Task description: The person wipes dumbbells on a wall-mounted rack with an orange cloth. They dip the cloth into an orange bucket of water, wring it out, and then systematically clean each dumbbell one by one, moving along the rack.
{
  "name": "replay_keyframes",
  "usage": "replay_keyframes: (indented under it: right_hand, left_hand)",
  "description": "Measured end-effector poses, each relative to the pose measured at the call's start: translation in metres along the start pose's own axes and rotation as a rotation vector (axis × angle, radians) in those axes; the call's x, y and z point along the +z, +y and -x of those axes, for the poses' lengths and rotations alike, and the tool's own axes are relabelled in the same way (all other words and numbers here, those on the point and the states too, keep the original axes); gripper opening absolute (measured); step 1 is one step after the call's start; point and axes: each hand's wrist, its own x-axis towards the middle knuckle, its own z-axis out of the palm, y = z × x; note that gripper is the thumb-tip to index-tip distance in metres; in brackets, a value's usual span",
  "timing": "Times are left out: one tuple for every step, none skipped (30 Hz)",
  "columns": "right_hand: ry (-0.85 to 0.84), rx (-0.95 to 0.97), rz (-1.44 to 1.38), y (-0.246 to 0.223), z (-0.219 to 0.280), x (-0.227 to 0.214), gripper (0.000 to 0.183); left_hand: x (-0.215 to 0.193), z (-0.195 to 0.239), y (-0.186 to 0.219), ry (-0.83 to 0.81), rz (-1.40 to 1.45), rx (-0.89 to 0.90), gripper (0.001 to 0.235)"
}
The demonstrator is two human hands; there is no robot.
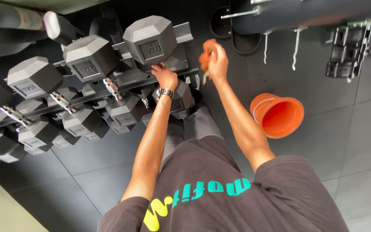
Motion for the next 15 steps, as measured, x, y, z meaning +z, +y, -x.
replay_keyframes:
  right_hand:
    - [0.044, -0.250, 0.068, -0.007, -0.028, 0.004, 0.033]
    - [-0.079, -0.351, 0.030, -0.014, -0.053, 0.015, 0.034]
    - [-0.201, -0.451, -0.010, -0.020, -0.076, 0.030, 0.035]
    - [-0.415, -0.243, -0.013, -0.025, -0.092, 0.048, 0.038]
    - [-0.632, -0.035, -0.014, -0.025, -0.105, 0.064, 0.041]
    - [-0.722, -0.128, 0.154, -0.021, -0.119, 0.069, 0.033]
    - [-0.808, -0.224, 0.321, -0.016, -0.129, 0.075, 0.026]
    - [-0.885, -0.322, 0.495, -0.009, -0.140, 0.076, 0.020]
    - [-0.844, -0.450, 0.742, -0.002, -0.149, 0.075, 0.018]
    - [-0.791, -0.575, 0.982, 0.006, -0.155, 0.069, 0.017]
    - [-0.725, -0.700, 1.219, 0.012, -0.164, 0.060, 0.016]
    - [-0.697, -0.593, 1.197, 0.019, -0.177, 0.044, 0.017]
    - [-0.667, -0.486, 1.174, 0.022, -0.191, 0.025, 0.018]
    - [-0.630, -0.390, 1.154, 0.020, -0.211, 0.005, 0.018]
    - [-0.591, -0.296, 1.133, 0.012, -0.224, -0.009, 0.019]
  left_hand:
    - [0.004, 0.002, 0.000, -0.014, 0.011, -0.011, 0.073]
    - [0.003, 0.005, -0.002, -0.026, 0.015, -0.025, 0.074]
    - [0.001, 0.006, -0.002, -0.067, 0.085, -0.156, 0.077]
    - [-0.004, 0.008, -0.001, -0.107, 0.158, -0.285, 0.080]
    - [-0.010, 0.011, 0.001, -0.145, 0.234, -0.414, 0.084]
    - [-0.013, 0.011, 0.006, -0.151, 0.216, -0.424, 0.082]
    - [-0.017, 0.011, 0.011, -0.157, 0.197, -0.434, 0.080]
    - [-0.018, 0.009, 0.016, -0.166, 0.184, -0.439, 0.078]
    - [-0.019, 0.007, 0.018, -0.175, 0.154, -0.413, 0.076]
    - [-0.023, 0.007, 0.016, -0.187, 0.118, -0.386, 0.075]
    - [-0.025, 0.008, 0.013, -0.200, 0.082, -0.359, 0.073]
    - [-0.024, 0.010, 0.012, -0.212, 0.057, -0.348, 0.075]
    - [-0.023, 0.012, 0.010, -0.224, 0.031, -0.337, 0.078]
    - [-0.019, 0.009, 0.009, -0.226, 0.013, -0.323, 0.080]
    - [-0.017, 0.009, 0.007, -0.251, -0.035, -0.266, 0.076]
